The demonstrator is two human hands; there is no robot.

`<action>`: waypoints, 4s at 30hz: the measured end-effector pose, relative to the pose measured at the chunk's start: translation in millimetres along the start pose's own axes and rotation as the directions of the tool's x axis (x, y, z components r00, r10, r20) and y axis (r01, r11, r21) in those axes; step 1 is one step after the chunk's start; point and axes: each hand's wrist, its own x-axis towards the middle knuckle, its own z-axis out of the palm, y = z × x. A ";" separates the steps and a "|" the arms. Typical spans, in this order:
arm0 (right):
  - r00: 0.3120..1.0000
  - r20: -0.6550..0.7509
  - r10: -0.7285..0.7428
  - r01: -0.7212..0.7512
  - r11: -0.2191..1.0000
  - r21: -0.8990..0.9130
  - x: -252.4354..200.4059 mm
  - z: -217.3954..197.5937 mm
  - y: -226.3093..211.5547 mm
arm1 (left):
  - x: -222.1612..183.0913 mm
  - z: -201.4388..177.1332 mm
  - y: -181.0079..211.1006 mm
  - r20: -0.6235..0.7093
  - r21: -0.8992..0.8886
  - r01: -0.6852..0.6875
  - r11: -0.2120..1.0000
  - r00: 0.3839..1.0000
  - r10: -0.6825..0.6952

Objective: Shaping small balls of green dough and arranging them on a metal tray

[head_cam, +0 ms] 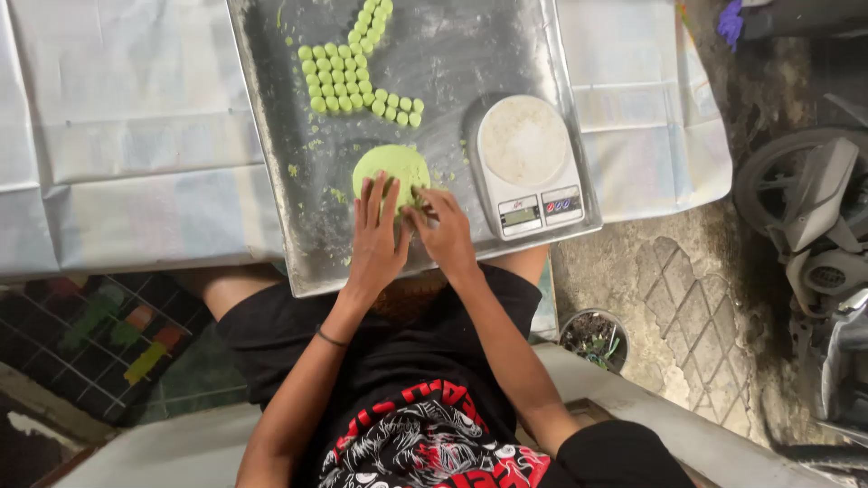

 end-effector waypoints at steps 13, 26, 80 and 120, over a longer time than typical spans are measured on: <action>0.981 -0.056 -0.183 0.180 0.981 -0.067 -1.6 5.4 12.5 | -6.5 15.7 -16.3 0.037 0.184 -0.029 0.983 0.999 0.022; 0.993 -0.119 -0.005 0.025 0.986 0.165 -21.0 -10.6 2.6 | -6.5 13.8 -12.3 0.022 0.265 -0.034 0.964 0.999 0.029; 0.915 -0.278 0.294 -0.206 0.930 0.305 4.8 -132.3 16.7 | -6.2 14.7 -12.8 -0.004 0.231 -0.023 0.973 1.000 0.025; 1.000 0.023 -0.013 0.011 0.998 0.067 -6.7 -20.0 -5.7 | -7.0 16.5 -19.1 0.059 0.195 -0.026 0.980 0.998 0.015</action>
